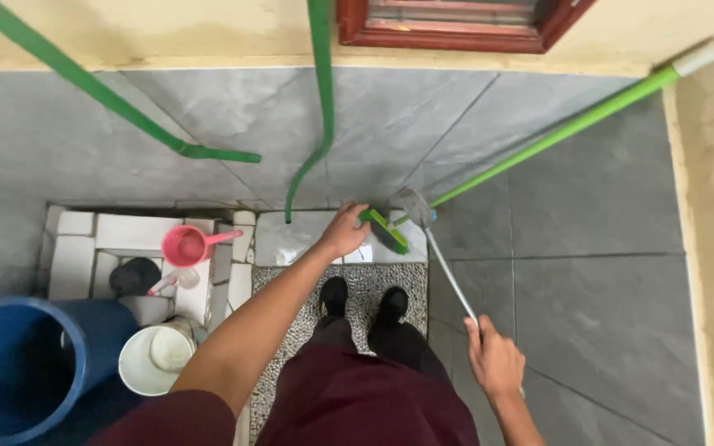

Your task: Scrubbing bathroom walls and floor with a brush and water.

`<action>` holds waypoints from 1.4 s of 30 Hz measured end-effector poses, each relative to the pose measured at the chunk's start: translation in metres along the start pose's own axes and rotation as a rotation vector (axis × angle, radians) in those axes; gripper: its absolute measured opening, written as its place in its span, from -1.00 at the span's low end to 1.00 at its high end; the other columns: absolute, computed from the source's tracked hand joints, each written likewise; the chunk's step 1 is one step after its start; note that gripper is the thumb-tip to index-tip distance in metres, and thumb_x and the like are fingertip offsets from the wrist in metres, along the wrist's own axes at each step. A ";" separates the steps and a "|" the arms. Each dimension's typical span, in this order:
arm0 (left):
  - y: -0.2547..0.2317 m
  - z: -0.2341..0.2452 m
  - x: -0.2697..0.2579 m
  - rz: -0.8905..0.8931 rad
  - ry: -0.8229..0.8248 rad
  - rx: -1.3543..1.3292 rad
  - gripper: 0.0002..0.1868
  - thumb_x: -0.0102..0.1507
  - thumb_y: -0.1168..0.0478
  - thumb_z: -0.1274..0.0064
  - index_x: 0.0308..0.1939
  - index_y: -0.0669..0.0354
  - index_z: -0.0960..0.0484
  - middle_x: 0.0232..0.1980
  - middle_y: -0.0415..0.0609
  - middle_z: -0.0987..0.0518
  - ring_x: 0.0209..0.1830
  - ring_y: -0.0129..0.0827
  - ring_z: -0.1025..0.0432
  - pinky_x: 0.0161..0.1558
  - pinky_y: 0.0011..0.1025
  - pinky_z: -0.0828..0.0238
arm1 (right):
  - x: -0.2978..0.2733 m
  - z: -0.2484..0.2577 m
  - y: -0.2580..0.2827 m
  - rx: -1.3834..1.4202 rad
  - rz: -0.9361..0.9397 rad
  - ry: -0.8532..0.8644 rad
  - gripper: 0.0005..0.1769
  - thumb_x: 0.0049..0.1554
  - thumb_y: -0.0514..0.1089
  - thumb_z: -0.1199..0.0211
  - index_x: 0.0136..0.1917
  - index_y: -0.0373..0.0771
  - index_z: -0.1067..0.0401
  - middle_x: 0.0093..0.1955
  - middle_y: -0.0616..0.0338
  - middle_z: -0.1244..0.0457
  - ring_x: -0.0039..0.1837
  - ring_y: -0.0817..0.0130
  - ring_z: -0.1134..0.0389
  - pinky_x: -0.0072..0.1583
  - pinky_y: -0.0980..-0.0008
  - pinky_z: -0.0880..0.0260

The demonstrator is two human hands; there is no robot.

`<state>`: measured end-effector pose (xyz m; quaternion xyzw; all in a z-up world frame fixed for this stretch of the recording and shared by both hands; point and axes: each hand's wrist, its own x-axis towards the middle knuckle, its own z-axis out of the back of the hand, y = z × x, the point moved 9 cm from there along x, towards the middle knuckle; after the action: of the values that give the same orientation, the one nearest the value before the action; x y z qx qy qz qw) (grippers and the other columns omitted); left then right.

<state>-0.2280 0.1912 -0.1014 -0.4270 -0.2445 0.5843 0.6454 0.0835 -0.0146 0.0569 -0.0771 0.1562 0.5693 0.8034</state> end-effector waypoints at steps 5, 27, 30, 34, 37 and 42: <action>-0.029 0.115 -0.048 0.089 -0.261 0.025 -0.43 0.26 0.15 -0.03 0.35 0.19 -0.44 0.49 0.26 -0.30 0.50 0.08 -0.20 0.46 -0.20 -0.14 | 0.083 0.024 0.064 0.196 0.312 -0.086 -0.54 0.33 0.28 0.01 -0.06 -0.12 -0.40 -0.34 -0.21 -0.35 -0.16 -0.36 -0.38 -0.10 -0.29 -0.34; -0.143 0.122 -0.023 -0.006 -0.338 0.164 -0.36 0.28 0.07 -0.01 0.45 0.10 -0.33 0.61 0.14 -0.12 0.59 0.03 -0.08 0.48 -0.18 -0.09 | 0.196 0.057 0.089 -0.008 0.664 -0.321 -0.51 0.25 0.36 -0.09 -0.14 -0.06 -0.47 -0.37 -0.19 -0.34 -0.25 -0.31 -0.39 -0.23 -0.20 -0.35; -0.130 0.124 -0.018 0.040 -0.321 0.146 -0.34 0.29 0.06 -0.01 0.46 0.13 -0.33 0.62 0.14 -0.11 0.59 0.01 -0.08 0.50 -0.20 -0.08 | 0.191 0.044 0.076 0.020 0.534 -0.266 -0.46 0.32 0.38 0.00 -0.06 -0.10 -0.45 -0.30 -0.14 -0.37 -0.17 -0.26 -0.43 -0.13 -0.19 -0.39; -0.119 0.120 0.006 0.034 -0.280 0.135 -0.31 0.28 0.06 0.00 0.48 0.18 -0.30 0.63 0.14 -0.11 0.59 -0.01 -0.07 0.50 -0.21 -0.06 | 0.218 0.014 0.073 0.013 0.513 -0.290 -0.44 0.34 0.38 0.05 -0.01 -0.09 -0.47 -0.26 -0.18 -0.38 -0.13 -0.28 -0.43 -0.10 -0.20 -0.41; -0.101 0.112 0.016 0.025 -0.238 0.127 -0.29 0.28 0.06 0.00 0.48 0.24 -0.27 0.62 0.17 -0.11 0.60 -0.02 -0.05 0.50 -0.23 -0.01 | 0.218 -0.002 0.074 -0.099 0.530 -0.144 -0.41 0.28 0.41 0.05 -0.12 -0.04 -0.53 -0.26 -0.17 -0.39 -0.15 -0.27 -0.45 -0.14 -0.18 -0.44; -0.076 0.110 0.044 0.027 -0.265 0.047 -0.24 0.29 0.05 -0.03 0.51 0.28 -0.21 0.60 0.21 -0.15 0.61 -0.02 -0.05 0.54 -0.27 0.01 | 0.186 0.036 0.103 -0.208 0.459 -0.148 -0.39 0.34 0.44 0.09 0.02 -0.05 -0.51 -0.23 -0.12 -0.41 -0.11 -0.19 -0.48 -0.11 -0.12 -0.46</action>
<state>-0.2677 0.2669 0.0111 -0.3342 -0.3082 0.6496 0.6093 0.0489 0.1972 0.0334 -0.0802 0.0511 0.7538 0.6502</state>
